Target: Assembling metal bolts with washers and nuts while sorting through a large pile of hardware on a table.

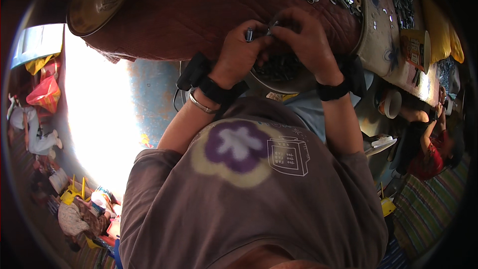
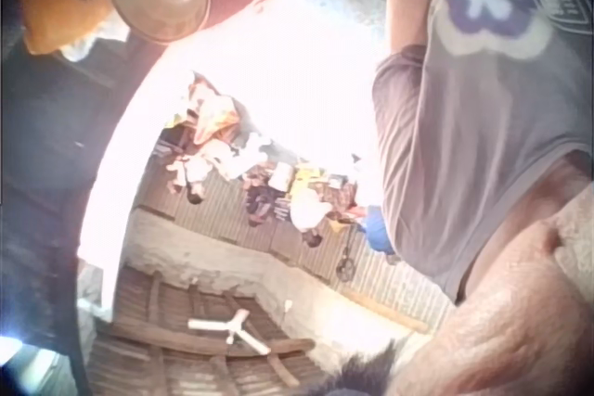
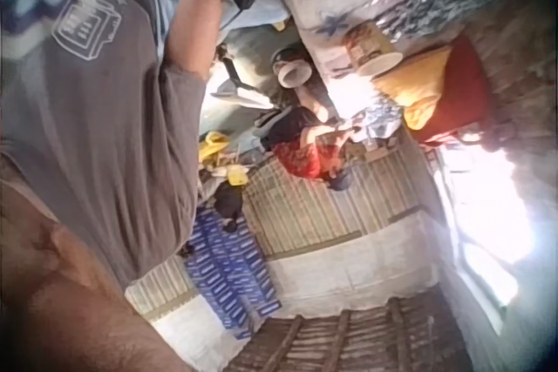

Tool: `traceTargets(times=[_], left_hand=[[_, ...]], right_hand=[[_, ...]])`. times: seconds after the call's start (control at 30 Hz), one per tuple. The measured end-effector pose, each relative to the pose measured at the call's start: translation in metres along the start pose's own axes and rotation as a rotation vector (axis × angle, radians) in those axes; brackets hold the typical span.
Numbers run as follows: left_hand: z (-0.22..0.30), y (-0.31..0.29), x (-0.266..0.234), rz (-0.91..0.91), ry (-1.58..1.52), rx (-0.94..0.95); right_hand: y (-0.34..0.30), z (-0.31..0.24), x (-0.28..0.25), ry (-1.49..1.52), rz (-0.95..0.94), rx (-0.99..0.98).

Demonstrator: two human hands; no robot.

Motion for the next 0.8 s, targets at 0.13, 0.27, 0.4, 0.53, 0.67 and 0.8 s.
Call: traceTargets(times=[0.13,0.27,0.4,0.53,0.67,0.8], left_hand=[[0.0,-0.001,-0.011,0.06,-0.039,0.002],[0.005,-0.001,-0.026,0.114,-0.095,0.01],[0.009,-0.001,-0.039,0.119,-0.099,0.034],[0.011,-0.004,-0.048,0.156,-0.093,0.039],[0.013,-0.004,-0.048,0.136,-0.152,0.057],[0.014,-0.004,-0.053,0.125,-0.2,0.062]], right_hand=[[0.015,-0.011,0.007,-0.125,-0.076,-0.101],[0.051,-0.013,-0.013,-0.399,0.174,-0.251],[0.067,-0.019,0.005,-0.767,0.198,-0.369],[0.07,-0.019,0.016,-0.951,0.153,-0.315],[0.07,-0.017,0.006,-0.761,0.205,-0.41],[0.067,-0.021,0.002,-0.495,0.178,-0.318]])
Point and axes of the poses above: each hand's wrist, its own y-axis towards the middle knuckle, its own x-axis out of the palm, z = x × y, the point moved 10 cm from there along y, towards the middle knuckle, and after that the axes turned 9 degrees about -x, right-handed, at the moved point
